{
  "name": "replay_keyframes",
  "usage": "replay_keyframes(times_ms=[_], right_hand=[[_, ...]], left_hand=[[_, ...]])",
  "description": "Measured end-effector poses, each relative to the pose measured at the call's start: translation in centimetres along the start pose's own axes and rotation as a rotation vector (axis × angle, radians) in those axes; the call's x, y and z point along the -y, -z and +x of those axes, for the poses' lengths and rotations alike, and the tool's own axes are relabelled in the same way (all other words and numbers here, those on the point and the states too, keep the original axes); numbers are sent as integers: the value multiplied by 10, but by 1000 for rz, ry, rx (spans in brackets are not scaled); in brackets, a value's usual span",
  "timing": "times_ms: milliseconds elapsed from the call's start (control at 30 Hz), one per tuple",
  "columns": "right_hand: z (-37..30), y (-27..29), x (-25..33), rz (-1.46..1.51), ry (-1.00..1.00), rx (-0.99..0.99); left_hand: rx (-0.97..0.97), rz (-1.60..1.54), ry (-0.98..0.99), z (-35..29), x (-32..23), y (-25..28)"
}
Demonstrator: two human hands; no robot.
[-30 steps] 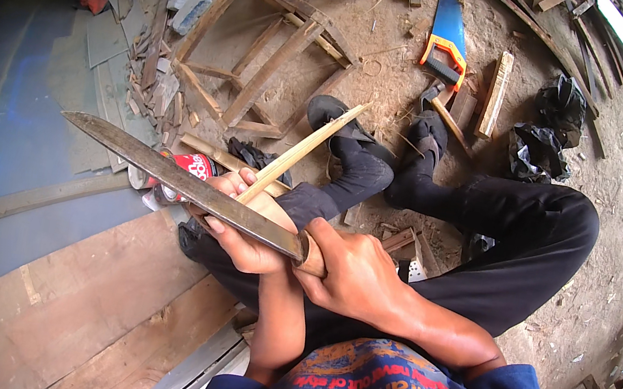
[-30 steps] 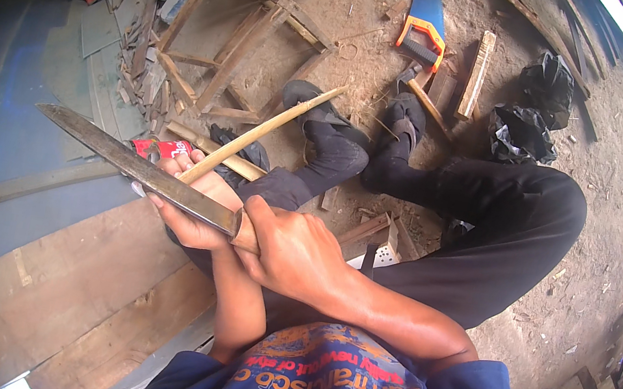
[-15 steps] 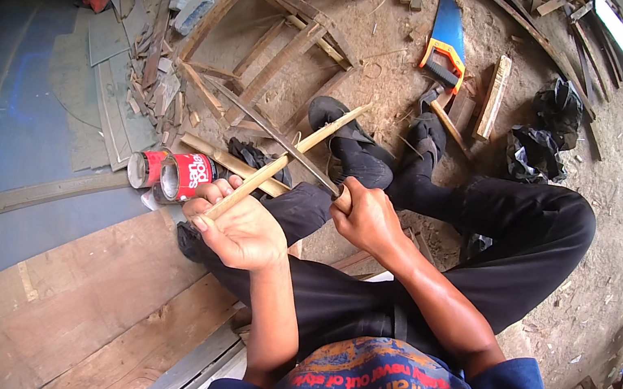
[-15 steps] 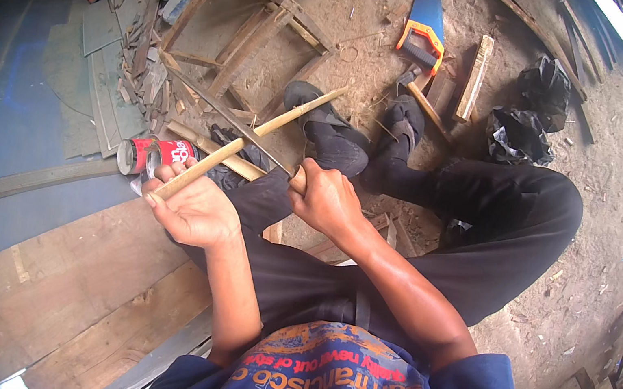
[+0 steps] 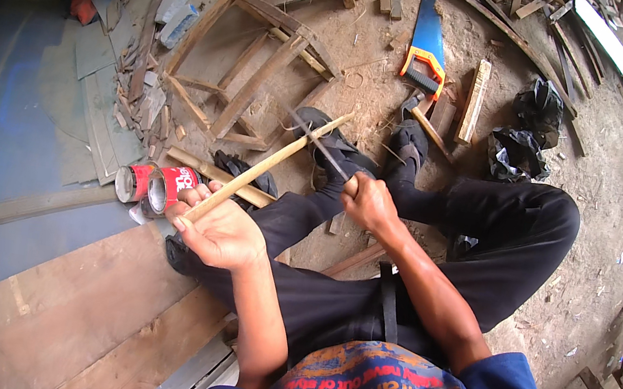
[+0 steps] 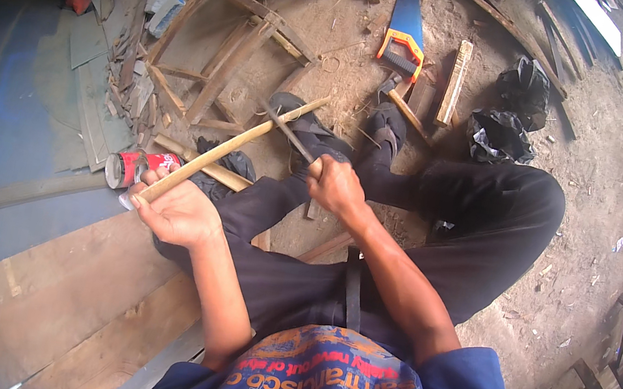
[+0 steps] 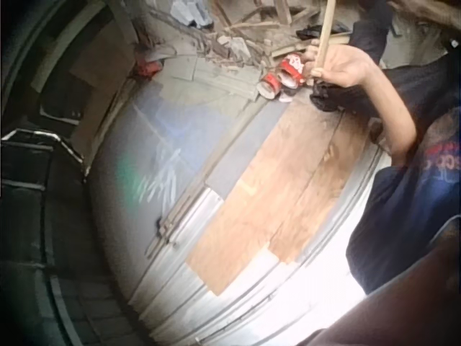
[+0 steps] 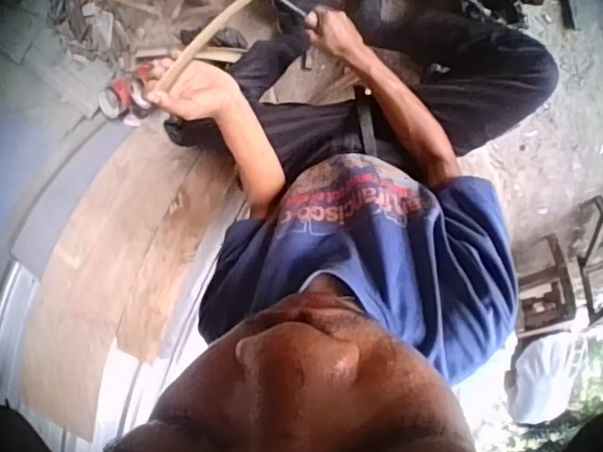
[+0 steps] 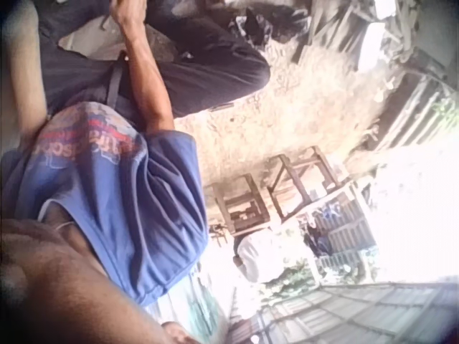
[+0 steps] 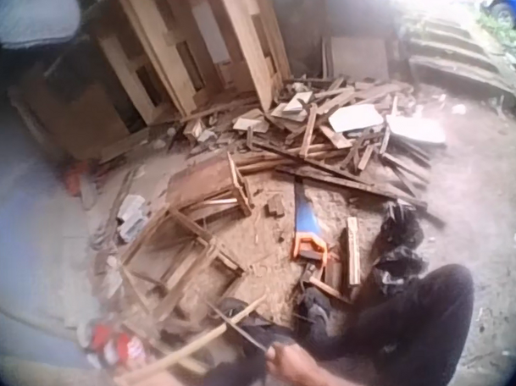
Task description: The person sits on the floor and uses a metal file to shape a thin wooden stick. They repeatedly file the edges and ends of the stick, occasionally rotating it to work on different sides. The person also picks up and discards small wood shavings during the process.
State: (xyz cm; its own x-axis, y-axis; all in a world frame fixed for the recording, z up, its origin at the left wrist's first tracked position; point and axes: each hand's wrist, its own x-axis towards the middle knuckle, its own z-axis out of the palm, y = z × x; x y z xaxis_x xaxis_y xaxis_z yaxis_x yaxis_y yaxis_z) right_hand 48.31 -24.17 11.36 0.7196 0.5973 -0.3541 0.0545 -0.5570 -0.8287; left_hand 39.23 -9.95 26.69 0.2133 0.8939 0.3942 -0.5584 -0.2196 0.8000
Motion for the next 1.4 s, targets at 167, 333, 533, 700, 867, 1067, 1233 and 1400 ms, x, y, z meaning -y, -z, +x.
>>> replay_keyframes(times_ms=[167, 333, 533, 700, 867, 1067, 1233, 1400], right_hand=[[9, -11, -21, -15, -27, -101], [-9, -1, 3, -67, 47, -69], [5, -5, -15, -84, -18, -85], [18, -17, -48, -21, -113, -141], [14, -10, -32, -71, -77, -77], [22, -21, -54, -70, -168, -88], [31, -28, -68, -66, -165, -170], [30, -33, -74, -66, -235, -198]], left_hand=[[76, -25, -4, 4, 5, 0], [-11, 16, -6, 3, 1, -13], [-8, -30, -6, 11, 5, -10], [-3, -13, -4, 13, 7, -12], [-3, -19, -7, 15, 9, -5], [33, -43, 9, 16, 8, -3], [4, -63, 17, 20, 10, -11], [0, -59, 31, 22, 9, -13]])
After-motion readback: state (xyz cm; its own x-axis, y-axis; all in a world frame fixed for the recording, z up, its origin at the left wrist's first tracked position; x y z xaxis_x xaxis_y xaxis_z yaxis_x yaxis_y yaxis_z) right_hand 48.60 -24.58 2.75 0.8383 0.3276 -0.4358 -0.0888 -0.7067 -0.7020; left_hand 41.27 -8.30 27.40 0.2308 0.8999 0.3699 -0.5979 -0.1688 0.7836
